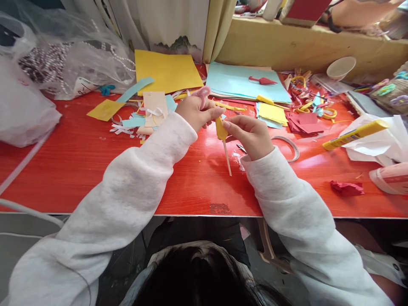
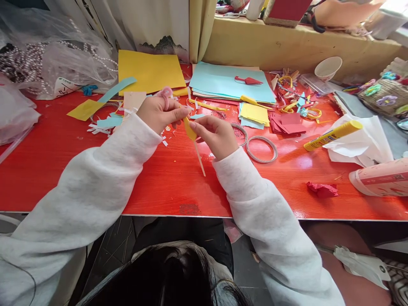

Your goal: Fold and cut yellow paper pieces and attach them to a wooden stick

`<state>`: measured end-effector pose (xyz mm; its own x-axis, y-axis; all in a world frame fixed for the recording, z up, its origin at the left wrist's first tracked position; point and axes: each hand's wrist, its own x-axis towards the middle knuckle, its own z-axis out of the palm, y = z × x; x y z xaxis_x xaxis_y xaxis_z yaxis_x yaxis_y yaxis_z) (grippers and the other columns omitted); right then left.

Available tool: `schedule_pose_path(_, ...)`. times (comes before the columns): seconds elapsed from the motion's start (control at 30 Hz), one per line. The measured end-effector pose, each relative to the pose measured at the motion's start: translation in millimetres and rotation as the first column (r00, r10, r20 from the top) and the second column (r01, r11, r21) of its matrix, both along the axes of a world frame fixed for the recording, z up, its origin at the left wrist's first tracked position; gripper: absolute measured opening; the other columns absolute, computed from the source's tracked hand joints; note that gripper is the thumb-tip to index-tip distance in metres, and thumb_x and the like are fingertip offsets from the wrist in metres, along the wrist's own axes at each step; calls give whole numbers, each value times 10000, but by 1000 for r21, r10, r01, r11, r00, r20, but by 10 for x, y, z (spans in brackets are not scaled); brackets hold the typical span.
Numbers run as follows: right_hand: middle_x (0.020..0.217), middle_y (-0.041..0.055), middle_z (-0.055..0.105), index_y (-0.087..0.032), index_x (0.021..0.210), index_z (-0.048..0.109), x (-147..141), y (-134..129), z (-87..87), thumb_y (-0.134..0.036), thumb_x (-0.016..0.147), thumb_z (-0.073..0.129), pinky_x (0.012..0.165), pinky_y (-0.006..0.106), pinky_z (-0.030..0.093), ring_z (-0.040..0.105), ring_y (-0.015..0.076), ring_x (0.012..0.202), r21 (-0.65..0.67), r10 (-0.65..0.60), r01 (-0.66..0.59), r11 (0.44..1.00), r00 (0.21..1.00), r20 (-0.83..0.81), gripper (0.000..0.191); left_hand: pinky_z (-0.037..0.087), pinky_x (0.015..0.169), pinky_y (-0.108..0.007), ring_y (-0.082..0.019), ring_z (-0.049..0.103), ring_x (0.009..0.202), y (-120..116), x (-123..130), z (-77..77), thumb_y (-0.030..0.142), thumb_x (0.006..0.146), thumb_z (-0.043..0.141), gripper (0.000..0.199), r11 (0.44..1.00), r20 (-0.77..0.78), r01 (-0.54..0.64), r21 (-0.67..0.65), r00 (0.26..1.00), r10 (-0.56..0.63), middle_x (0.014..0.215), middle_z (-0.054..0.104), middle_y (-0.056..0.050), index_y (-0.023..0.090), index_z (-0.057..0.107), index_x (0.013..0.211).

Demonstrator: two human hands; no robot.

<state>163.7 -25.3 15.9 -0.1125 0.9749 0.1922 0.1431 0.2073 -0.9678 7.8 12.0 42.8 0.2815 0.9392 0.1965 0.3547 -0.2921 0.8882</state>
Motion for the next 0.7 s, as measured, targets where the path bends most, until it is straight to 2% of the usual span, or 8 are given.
schedule_pose_path(0.13, 725, 44, 662, -120, 924, 640, -8, -18, 11, -473, 674, 681, 624, 268, 549, 651, 131, 662, -117, 100, -101, 988, 995, -15, 434, 460, 605, -225, -88, 540, 598, -47, 16, 29, 253, 739, 645, 168, 996, 76, 22, -89, 997, -15, 581, 556, 5, 145, 616, 613)
schedule_pose_path(0.33, 701, 45, 639, -118, 772, 645, -17, -30, 28, -484, 720, 643, 617, 247, 550, 628, 105, 624, -105, 114, -113, 988, 993, 5, 369, 472, 568, -218, -75, 559, 591, -33, 7, 34, 246, 802, 577, 158, 978, 191, 91, -188, 980, -54, 672, 609, -13, 139, 649, 711)
schedule_pose_path(0.43, 703, 46, 630, -119, 788, 642, -28, -33, 34, -498, 708, 650, 606, 252, 556, 621, 110, 627, -114, 132, -132, 985, 991, -7, 388, 472, 554, -221, -59, 527, 529, -19, 3, 31, 211, 785, 597, 135, 982, 205, 74, -171, 978, -38, 604, 577, 7, 130, 631, 681)
schedule_pose_path(0.57, 687, 36, 616, -118, 822, 636, -38, -41, 38, -510, 712, 639, 592, 250, 558, 611, 106, 621, -115, 167, -167, 979, 986, -9, 407, 492, 596, -221, -37, 498, 478, -36, -6, 32, 208, 794, 587, 203, 991, 176, 49, -128, 984, -26, 511, 529, 35, 130, 598, 607)
schedule_pose_path(0.63, 680, 24, 602, -116, 821, 631, -32, -41, 37, -494, 721, 637, 586, 239, 555, 597, 92, 609, -94, 160, -160, 983, 987, 1, 392, 502, 636, -216, -38, 529, 507, -40, -15, 32, 183, 809, 562, 166, 988, 169, 56, -147, 985, -31, 530, 546, 36, 129, 618, 663)
schedule_pose_path(0.7, 671, 11, 584, -112, 808, 625, -19, -34, 32, -479, 716, 648, 573, 225, 550, 581, 79, 592, -76, 148, -147, 986, 989, 5, 379, 504, 652, -211, -46, 563, 542, -30, -23, 34, 145, 830, 523, 115, 976, 222, 84, -199, 974, -39, 577, 580, 31, 121, 632, 802)
